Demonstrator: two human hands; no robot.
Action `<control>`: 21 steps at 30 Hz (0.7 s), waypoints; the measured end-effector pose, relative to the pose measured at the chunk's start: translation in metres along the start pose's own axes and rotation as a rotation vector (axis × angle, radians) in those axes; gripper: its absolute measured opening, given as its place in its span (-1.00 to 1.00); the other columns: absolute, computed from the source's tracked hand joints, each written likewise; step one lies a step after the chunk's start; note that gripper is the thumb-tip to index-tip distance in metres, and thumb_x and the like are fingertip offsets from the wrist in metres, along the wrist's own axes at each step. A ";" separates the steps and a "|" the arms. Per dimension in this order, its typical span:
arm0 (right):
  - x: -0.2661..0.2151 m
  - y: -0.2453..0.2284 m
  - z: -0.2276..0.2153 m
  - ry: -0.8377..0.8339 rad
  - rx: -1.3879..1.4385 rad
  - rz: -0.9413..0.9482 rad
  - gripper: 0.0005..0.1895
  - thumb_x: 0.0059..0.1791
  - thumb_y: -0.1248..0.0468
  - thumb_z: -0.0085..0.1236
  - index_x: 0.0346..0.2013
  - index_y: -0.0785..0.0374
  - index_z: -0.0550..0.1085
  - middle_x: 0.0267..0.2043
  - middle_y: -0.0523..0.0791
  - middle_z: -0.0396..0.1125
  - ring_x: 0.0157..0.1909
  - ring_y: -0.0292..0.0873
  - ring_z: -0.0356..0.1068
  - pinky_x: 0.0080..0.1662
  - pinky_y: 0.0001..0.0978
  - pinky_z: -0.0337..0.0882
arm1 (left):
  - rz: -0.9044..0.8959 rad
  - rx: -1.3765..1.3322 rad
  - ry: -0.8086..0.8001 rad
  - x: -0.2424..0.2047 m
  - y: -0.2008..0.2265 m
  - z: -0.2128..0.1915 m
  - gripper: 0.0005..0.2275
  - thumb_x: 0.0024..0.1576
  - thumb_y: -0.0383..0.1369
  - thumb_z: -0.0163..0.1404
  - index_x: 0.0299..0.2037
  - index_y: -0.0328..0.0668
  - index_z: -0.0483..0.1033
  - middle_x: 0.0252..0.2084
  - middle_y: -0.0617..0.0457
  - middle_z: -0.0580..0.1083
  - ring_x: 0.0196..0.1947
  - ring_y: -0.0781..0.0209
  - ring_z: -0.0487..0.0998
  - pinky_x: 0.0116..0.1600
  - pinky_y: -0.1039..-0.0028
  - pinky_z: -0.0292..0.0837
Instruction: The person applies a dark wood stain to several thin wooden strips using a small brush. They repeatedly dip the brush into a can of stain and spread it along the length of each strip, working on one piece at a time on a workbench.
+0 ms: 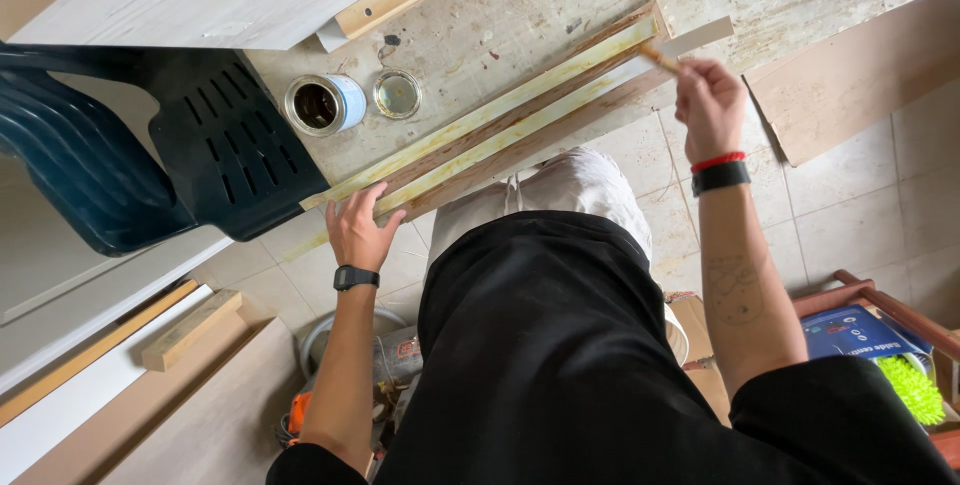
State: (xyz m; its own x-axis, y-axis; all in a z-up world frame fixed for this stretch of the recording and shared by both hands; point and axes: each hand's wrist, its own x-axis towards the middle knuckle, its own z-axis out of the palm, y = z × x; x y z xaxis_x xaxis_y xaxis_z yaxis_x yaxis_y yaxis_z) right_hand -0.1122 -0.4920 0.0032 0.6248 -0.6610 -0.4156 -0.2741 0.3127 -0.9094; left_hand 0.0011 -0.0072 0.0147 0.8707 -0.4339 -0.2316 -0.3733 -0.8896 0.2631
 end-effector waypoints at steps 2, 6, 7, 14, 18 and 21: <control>-0.010 0.011 -0.002 0.018 -0.133 -0.048 -0.93 0.08 0.39 0.06 -0.18 0.33 0.47 -0.51 -0.21 0.27 -0.57 -0.46 0.20 -0.50 -0.75 0.21 | -0.021 0.009 -0.036 0.000 -0.002 0.004 -0.55 0.01 -0.08 0.20 0.13 0.26 0.41 -0.05 0.31 0.45 -0.02 0.18 0.53 0.34 -0.07 0.09; -0.007 0.034 -0.004 -0.009 -0.470 -0.182 -0.92 0.06 0.41 0.24 -0.16 0.29 0.53 -0.32 -0.01 0.42 -0.31 -0.13 0.43 -0.20 -0.28 0.45 | -0.012 0.033 -0.040 0.002 0.000 0.001 -0.53 -0.02 -0.10 0.23 0.11 0.25 0.41 -0.06 0.31 0.45 -0.04 0.19 0.53 0.32 -0.07 0.12; 0.001 0.042 -0.005 0.027 -0.507 -0.231 -0.92 0.07 0.41 0.23 -0.15 0.26 0.54 -0.30 -0.02 0.43 -0.29 -0.13 0.44 -0.17 -0.24 0.46 | -0.013 0.037 -0.038 0.003 0.000 -0.001 -0.53 -0.02 -0.09 0.23 0.11 0.25 0.42 -0.06 0.32 0.46 -0.04 0.18 0.54 0.32 -0.07 0.12; -0.017 0.055 0.013 0.033 -0.289 -0.104 -0.96 0.05 0.35 0.14 -0.21 0.26 0.50 -0.34 -0.06 0.38 -0.39 -0.29 0.31 -0.28 -0.48 0.37 | -0.013 0.033 -0.042 0.005 0.003 -0.002 -0.53 -0.04 -0.11 0.26 0.09 0.21 0.43 -0.08 0.27 0.48 -0.05 0.14 0.54 0.31 -0.06 0.14; -0.020 0.070 0.009 0.123 -0.370 -0.122 -0.88 0.06 0.30 0.20 -0.17 0.29 0.47 -0.38 -0.03 0.39 -0.47 -0.22 0.34 -0.38 -0.40 0.37 | -0.025 0.022 -0.047 0.005 0.007 -0.007 -0.55 -0.03 -0.13 0.25 0.08 0.19 0.43 -0.09 0.25 0.48 -0.04 0.12 0.54 0.32 -0.06 0.12; -0.017 0.086 0.000 0.237 -0.282 -0.147 -0.87 0.10 0.27 0.16 -0.18 0.28 0.43 -0.45 -0.09 0.34 -0.49 -0.29 0.29 -0.40 -0.49 0.30 | -0.029 0.014 -0.047 0.006 0.010 -0.009 -0.55 -0.03 -0.14 0.26 0.07 0.18 0.44 -0.09 0.24 0.48 -0.04 0.11 0.54 0.32 -0.07 0.12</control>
State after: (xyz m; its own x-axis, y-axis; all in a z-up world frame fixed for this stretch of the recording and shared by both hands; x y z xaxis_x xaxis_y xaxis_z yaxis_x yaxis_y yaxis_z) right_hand -0.1460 -0.4539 -0.0684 0.4954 -0.8343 -0.2422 -0.4050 0.0249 -0.9140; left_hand 0.0052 -0.0170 0.0248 0.8652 -0.4140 -0.2830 -0.3529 -0.9036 0.2430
